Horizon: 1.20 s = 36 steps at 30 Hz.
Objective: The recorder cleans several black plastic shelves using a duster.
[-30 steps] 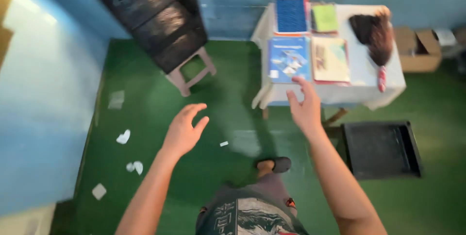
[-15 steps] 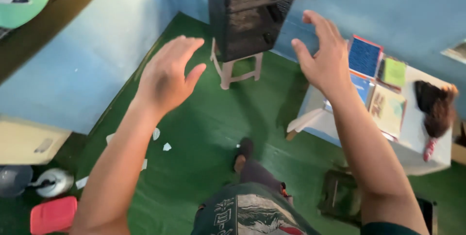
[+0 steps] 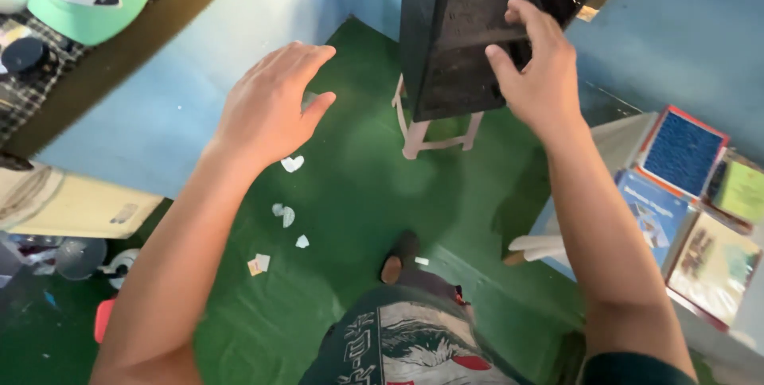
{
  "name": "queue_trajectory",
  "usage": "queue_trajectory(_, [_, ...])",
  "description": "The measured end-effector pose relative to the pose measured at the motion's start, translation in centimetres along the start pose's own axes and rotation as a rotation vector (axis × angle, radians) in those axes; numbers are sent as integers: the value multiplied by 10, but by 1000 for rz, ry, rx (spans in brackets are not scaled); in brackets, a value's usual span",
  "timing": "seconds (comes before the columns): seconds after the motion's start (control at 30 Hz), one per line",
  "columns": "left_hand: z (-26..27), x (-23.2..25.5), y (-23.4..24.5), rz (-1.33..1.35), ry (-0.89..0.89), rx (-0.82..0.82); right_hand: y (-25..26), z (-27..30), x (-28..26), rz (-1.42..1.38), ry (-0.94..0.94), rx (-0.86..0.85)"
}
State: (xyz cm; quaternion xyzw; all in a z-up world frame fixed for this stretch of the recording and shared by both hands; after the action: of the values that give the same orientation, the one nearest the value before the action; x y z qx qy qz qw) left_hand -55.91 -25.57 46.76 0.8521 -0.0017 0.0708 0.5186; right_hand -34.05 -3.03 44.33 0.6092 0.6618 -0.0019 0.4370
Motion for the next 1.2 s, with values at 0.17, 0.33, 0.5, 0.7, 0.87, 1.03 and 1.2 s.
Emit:
queue_trajectory(0.17, [-76, -35, -47, -17, -3, -96, -43, -22, 117, -66, -101, 17])
queue_trajectory(0.33, [-133, -71, -102, -24, -6, -170, -91, -30, 198, -146, -241, 21])
queue_trajectory(0.5, [-172, -119, -151, 78, 165, -290, -145, -28, 242, -216, -403, -32])
queue_trajectory(0.7, [-210, -198, -253, 405, 297, -259, -185, -38, 259, -212, -478, -54])
queue_trajectory(0.87, [-263, -256, -337, 613, 261, -207, -206, -54, 270, -158, -555, -38])
queue_trajectory(1.03, [-333, -314, -431, 823, 226, -226, -231, -58, 283, -30, -588, 11])
queue_trajectory(1.2, [-387, -347, -505, 906, 140, -357, -246, -64, 274, 94, -778, 41])
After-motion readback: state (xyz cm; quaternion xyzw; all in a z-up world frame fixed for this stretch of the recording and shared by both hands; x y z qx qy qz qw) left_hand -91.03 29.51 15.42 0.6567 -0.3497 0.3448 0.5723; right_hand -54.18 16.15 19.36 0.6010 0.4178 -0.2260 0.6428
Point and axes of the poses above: each hand's wrist, its own z-axis away from the middle knuckle, its own y-axis out of the back of the hand, x = y × z, the point moved 6 cm from there along -z, towards the middle knuckle, and after that the axes turned 6 degrees about -z, right-handed, at the moved point
